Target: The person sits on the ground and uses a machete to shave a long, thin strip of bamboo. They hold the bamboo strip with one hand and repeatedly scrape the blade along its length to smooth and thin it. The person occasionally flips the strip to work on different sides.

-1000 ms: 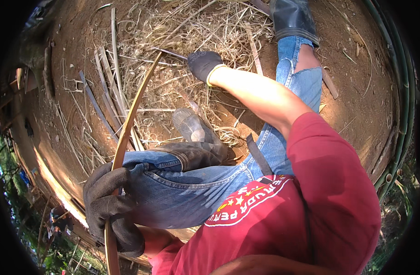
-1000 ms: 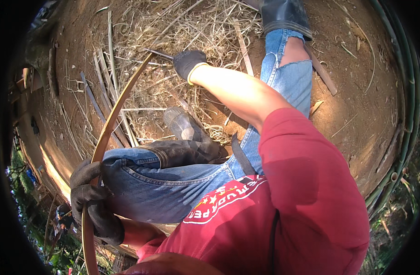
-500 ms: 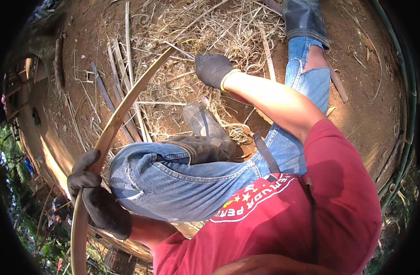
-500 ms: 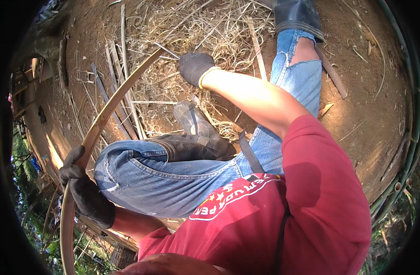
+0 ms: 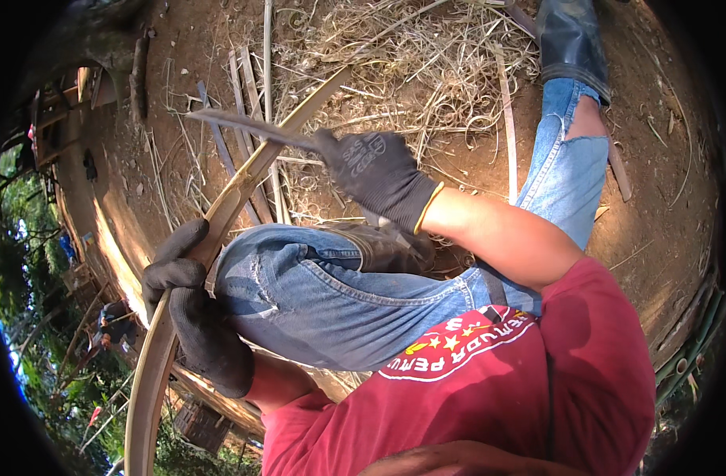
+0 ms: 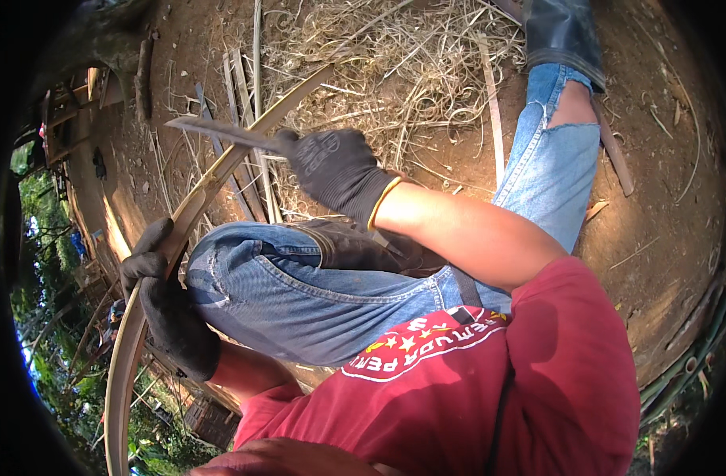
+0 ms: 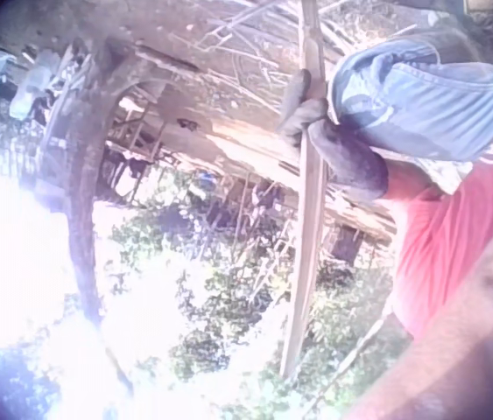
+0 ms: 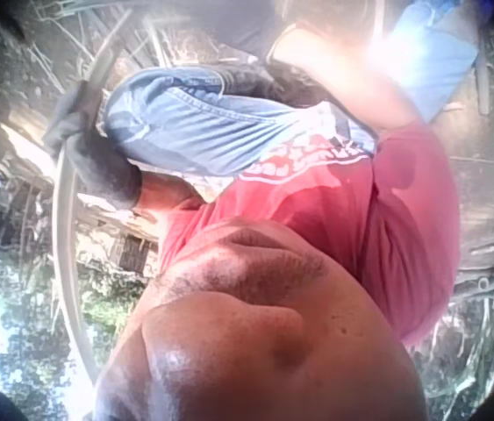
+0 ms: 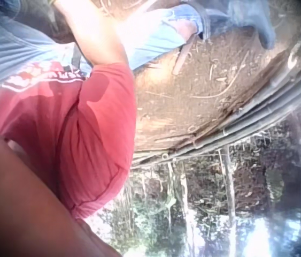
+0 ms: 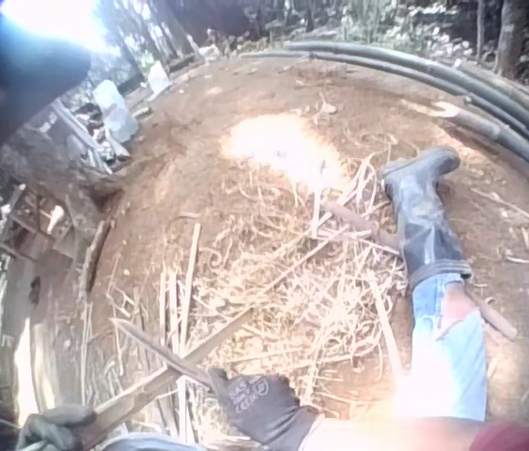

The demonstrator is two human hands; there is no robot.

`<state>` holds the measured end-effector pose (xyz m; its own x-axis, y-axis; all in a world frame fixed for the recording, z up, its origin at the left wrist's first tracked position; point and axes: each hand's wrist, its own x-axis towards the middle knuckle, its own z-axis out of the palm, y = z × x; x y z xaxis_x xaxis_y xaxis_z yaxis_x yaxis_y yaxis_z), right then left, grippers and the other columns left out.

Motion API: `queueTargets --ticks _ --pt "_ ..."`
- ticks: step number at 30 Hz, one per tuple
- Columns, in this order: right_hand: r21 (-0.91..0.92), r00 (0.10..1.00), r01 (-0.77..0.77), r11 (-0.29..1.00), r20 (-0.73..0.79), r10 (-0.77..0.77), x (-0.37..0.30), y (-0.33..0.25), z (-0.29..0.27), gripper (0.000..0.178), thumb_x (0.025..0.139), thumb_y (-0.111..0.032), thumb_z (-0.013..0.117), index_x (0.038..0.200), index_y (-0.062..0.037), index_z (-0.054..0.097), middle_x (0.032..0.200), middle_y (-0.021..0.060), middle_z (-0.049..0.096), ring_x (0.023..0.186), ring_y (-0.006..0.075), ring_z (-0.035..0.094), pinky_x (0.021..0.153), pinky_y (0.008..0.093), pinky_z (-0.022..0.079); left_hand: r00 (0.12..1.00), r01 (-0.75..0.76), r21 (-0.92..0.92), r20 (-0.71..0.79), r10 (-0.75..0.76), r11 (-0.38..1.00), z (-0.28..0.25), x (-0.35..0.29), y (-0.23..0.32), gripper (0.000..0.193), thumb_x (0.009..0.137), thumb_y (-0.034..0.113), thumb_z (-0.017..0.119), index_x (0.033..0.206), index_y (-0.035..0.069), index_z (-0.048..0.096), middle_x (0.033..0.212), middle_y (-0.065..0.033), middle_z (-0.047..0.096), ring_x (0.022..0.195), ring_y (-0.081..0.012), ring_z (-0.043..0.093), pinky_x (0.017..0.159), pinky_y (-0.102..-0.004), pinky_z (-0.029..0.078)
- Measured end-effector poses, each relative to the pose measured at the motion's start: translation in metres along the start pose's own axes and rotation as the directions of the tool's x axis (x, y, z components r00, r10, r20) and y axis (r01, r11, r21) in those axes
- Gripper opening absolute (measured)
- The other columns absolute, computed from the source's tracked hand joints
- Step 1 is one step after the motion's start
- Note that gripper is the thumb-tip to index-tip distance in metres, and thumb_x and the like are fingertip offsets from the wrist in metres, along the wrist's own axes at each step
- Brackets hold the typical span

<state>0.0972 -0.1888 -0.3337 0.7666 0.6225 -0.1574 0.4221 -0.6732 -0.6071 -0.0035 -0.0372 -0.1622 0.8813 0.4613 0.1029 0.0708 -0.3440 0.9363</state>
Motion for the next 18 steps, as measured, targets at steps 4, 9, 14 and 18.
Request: queueTargets --ticks 4,9,14,18 --pt "-0.126 0.993 -0.098 0.987 -0.071 0.089 0.014 0.061 0.037 0.028 0.098 -0.027 0.041 0.117 -0.0104 0.052 0.067 0.0098 0.066 0.060 0.0279 0.067 0.049 0.0417 0.051 1.000 -0.015 0.042 -0.015 0.015 0.999 -0.001 0.001 -0.004 0.035 0.089 0.038 0.064 0.086 0.006 0.050 0.116 -0.0270 0.059 0.108 -0.0300 0.057 0.102 -0.0444 0.039" --pt "0.010 1.000 0.029 1.000 -0.010 -0.029 0.001 0.019 0.011 0.030 0.096 -0.027 0.044 0.115 -0.0066 0.054 0.072 0.0127 0.068 0.064 0.0301 0.068 0.053 0.0437 0.052 0.999 -0.045 0.048 -0.003 0.045 0.998 0.000 -0.002 -0.007 0.039 0.090 0.043 0.060 0.087 0.006 0.047 0.118 -0.0257 0.057 0.109 -0.0294 0.055 0.103 -0.0441 0.037" --pt "-0.084 0.997 -0.060 0.995 -0.056 0.055 0.034 0.089 0.035 0.030 0.093 -0.016 0.046 0.119 -0.0067 0.058 0.076 0.0127 0.070 0.068 0.0297 0.070 0.056 0.0457 0.054 0.999 -0.020 0.028 -0.027 0.020 0.999 0.004 -0.003 -0.002 0.038 0.091 0.041 0.060 0.088 0.006 0.047 0.117 -0.0243 0.058 0.110 -0.0293 0.055 0.103 -0.0453 0.038" --pt "-0.107 0.993 -0.122 0.987 -0.008 0.122 0.023 0.076 0.032 0.031 0.093 -0.016 0.045 0.119 -0.0055 0.058 0.079 0.0135 0.070 0.070 0.0308 0.071 0.060 0.0469 0.054 0.998 0.041 0.018 -0.047 -0.040 0.999 0.007 -0.007 -0.001 0.037 0.091 0.041 0.060 0.089 0.006 0.048 0.117 -0.0239 0.058 0.111 -0.0287 0.055 0.103 -0.0453 0.038"
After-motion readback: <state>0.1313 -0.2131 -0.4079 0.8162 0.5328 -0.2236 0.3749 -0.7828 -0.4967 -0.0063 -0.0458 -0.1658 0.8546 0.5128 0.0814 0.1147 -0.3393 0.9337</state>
